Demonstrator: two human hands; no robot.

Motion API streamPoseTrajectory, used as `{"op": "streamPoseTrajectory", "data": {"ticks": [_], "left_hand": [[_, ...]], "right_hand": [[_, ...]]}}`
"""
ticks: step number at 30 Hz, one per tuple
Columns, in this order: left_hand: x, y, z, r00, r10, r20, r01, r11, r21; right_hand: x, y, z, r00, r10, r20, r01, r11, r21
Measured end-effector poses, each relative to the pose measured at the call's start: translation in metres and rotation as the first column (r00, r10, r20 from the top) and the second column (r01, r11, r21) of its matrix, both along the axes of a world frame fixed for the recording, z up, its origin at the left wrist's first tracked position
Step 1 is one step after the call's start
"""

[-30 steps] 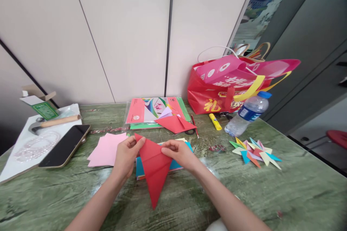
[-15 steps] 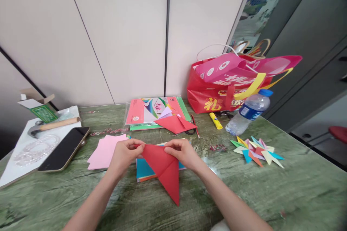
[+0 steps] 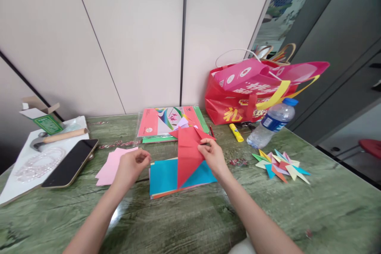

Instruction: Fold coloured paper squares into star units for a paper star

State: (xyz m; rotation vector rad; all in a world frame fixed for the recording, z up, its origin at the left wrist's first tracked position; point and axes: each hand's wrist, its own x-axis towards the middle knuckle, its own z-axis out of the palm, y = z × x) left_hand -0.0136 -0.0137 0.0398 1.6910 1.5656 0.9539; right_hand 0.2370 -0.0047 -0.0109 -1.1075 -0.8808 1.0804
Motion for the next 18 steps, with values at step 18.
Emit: {"op": "streamPoseTrajectory", "data": {"ticks": [18], "left_hand": [[0.024,-0.021,-0.015,0.693,-0.514,-0.506,0.509,0.846,-0.162]], "right_hand": [[-0.004,0.001,-0.001,0.975,0.203,0.094,-0.188,0.971,-0.145]]}}
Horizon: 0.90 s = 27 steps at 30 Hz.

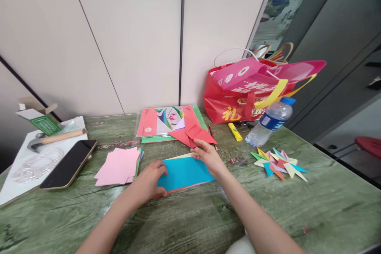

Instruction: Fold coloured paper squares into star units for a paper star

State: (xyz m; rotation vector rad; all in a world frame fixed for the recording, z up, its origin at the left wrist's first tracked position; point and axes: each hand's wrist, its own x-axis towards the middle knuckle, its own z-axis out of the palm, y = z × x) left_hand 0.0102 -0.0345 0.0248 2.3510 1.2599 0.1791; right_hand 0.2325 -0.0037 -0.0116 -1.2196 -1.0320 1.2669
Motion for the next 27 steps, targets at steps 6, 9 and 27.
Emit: {"op": "streamPoseTrajectory", "data": {"ticks": [6,9,27], "left_hand": [[-0.005,0.000,-0.004,1.000,0.010,0.014,-0.010,1.000,-0.001],[-0.006,0.000,-0.005,1.000,0.003,0.024,-0.003,1.000,-0.014],[0.001,-0.003,0.010,0.999,0.010,0.037,-0.011,1.000,0.012]], "right_hand": [[-0.006,-0.007,0.005,0.974,0.084,0.213,-0.101,0.992,0.072],[-0.010,-0.013,0.006,0.920,0.141,0.366,-0.194,0.974,0.113],[-0.023,-0.026,0.005,0.652,0.137,0.746,-0.415,0.887,0.200]]}}
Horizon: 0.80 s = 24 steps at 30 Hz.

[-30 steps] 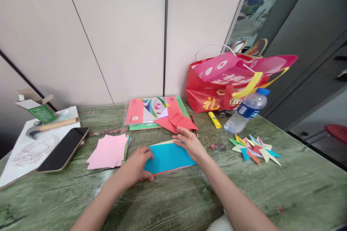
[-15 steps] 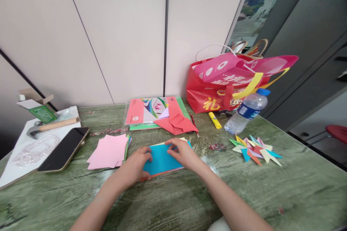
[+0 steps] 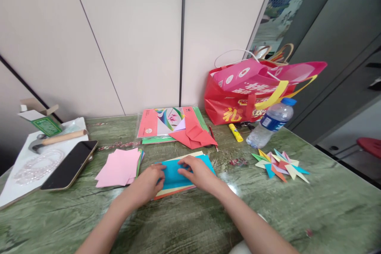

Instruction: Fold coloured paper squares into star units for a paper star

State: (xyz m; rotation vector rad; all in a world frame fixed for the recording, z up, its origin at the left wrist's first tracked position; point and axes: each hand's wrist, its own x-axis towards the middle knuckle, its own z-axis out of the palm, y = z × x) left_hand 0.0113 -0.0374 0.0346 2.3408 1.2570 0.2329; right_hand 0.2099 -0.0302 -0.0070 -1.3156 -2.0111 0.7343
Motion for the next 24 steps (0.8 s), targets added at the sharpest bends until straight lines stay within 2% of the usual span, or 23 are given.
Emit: {"op": "streamPoseTrajectory", "data": {"ticks": [6,9,10,12,14,15,17,19,21,22,24], "left_hand": [[0.005,0.007,-0.005,0.984,0.048,0.174,-0.071,0.989,0.131],[0.006,0.006,-0.001,0.951,0.092,0.295,-0.160,0.963,0.215],[0.006,0.005,0.002,0.931,0.120,0.345,-0.218,0.940,0.261],[0.006,0.002,0.009,0.875,0.208,0.438,-0.379,0.857,0.349],[0.005,0.000,0.014,0.801,0.319,0.507,-0.532,0.768,0.357],[0.005,0.000,0.016,0.758,0.372,0.536,-0.584,0.752,0.304],[0.007,-0.001,0.018,0.668,0.462,0.583,-0.608,0.791,0.070],[0.012,-0.002,0.018,0.566,0.542,0.622,-0.510,0.823,-0.253],[0.018,-0.004,0.017,0.457,0.624,0.634,-0.354,0.781,-0.514],[0.021,-0.005,0.017,0.405,0.659,0.634,-0.284,0.750,-0.597],[0.025,-0.007,0.017,0.323,0.694,0.644,-0.176,0.712,-0.679]], "right_hand": [[-0.005,-0.005,0.007,0.994,0.101,-0.047,-0.099,0.995,0.031],[-0.007,-0.006,0.009,0.986,0.144,-0.081,-0.136,0.986,0.093],[-0.007,-0.006,0.010,0.987,0.133,-0.089,-0.122,0.986,0.113],[-0.008,-0.007,0.012,0.990,0.077,-0.120,-0.060,0.988,0.143],[-0.008,-0.007,0.016,0.981,0.001,-0.193,0.033,0.985,0.171],[-0.008,-0.008,0.019,0.971,-0.032,-0.238,0.077,0.980,0.185],[-0.008,-0.009,0.024,0.944,-0.078,-0.322,0.152,0.965,0.214],[-0.009,-0.011,0.028,0.923,-0.091,-0.373,0.190,0.952,0.239],[-0.009,-0.013,0.031,0.920,-0.074,-0.385,0.182,0.950,0.252],[-0.009,-0.014,0.031,0.924,-0.058,-0.378,0.164,0.953,0.255],[-0.010,-0.015,0.030,0.938,-0.017,-0.347,0.111,0.961,0.254]]}}
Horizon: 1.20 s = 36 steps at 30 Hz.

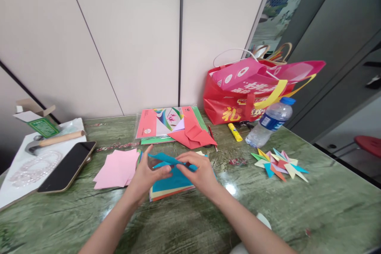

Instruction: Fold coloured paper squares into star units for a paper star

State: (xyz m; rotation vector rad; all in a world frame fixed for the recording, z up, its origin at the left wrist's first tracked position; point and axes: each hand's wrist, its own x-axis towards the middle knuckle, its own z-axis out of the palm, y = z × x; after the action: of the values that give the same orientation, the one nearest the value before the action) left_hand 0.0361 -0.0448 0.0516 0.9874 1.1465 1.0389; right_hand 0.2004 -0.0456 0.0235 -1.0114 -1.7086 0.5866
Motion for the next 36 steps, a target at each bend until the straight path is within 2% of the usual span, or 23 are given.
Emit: {"op": "streamPoseTrajectory", "data": {"ticks": [4,9,12,17,21,26,30,33,36], "left_hand": [[0.000,-0.002,0.000,0.992,-0.037,0.118,0.034,0.999,0.029],[-0.001,-0.003,0.001,0.999,-0.032,0.018,0.032,0.999,0.031],[0.000,-0.003,-0.001,0.999,-0.036,-0.036,0.036,0.999,0.023],[0.001,-0.003,-0.002,0.995,-0.072,-0.072,0.073,0.997,0.020],[0.002,-0.004,-0.002,0.989,-0.145,-0.038,0.145,0.989,-0.006],[0.002,-0.005,-0.007,0.988,-0.146,-0.044,0.145,0.989,-0.020],[0.001,-0.004,-0.009,0.977,-0.201,-0.074,0.202,0.979,0.012],[-0.004,-0.002,-0.006,0.961,-0.257,-0.103,0.262,0.964,0.042],[-0.010,0.001,0.002,0.961,-0.255,-0.106,0.261,0.964,0.046]], "right_hand": [[-0.001,-0.002,-0.004,0.989,0.113,0.092,-0.110,0.993,-0.034],[-0.002,-0.004,-0.004,0.973,0.171,0.156,-0.165,0.985,-0.049],[-0.002,-0.003,-0.004,0.983,0.127,0.133,-0.124,0.992,-0.032],[0.002,0.000,-0.003,0.995,-0.036,0.095,0.037,0.999,-0.003],[0.002,-0.002,-0.001,0.995,0.004,0.102,0.001,0.999,-0.054],[-0.001,-0.005,0.000,0.983,0.031,0.182,-0.002,0.987,-0.159],[0.000,-0.003,-0.003,0.988,0.055,0.143,-0.023,0.976,-0.217],[0.001,-0.001,-0.005,0.992,0.059,0.114,-0.030,0.970,-0.241],[0.003,0.000,-0.004,0.994,0.043,0.097,-0.014,0.960,-0.281]]}}
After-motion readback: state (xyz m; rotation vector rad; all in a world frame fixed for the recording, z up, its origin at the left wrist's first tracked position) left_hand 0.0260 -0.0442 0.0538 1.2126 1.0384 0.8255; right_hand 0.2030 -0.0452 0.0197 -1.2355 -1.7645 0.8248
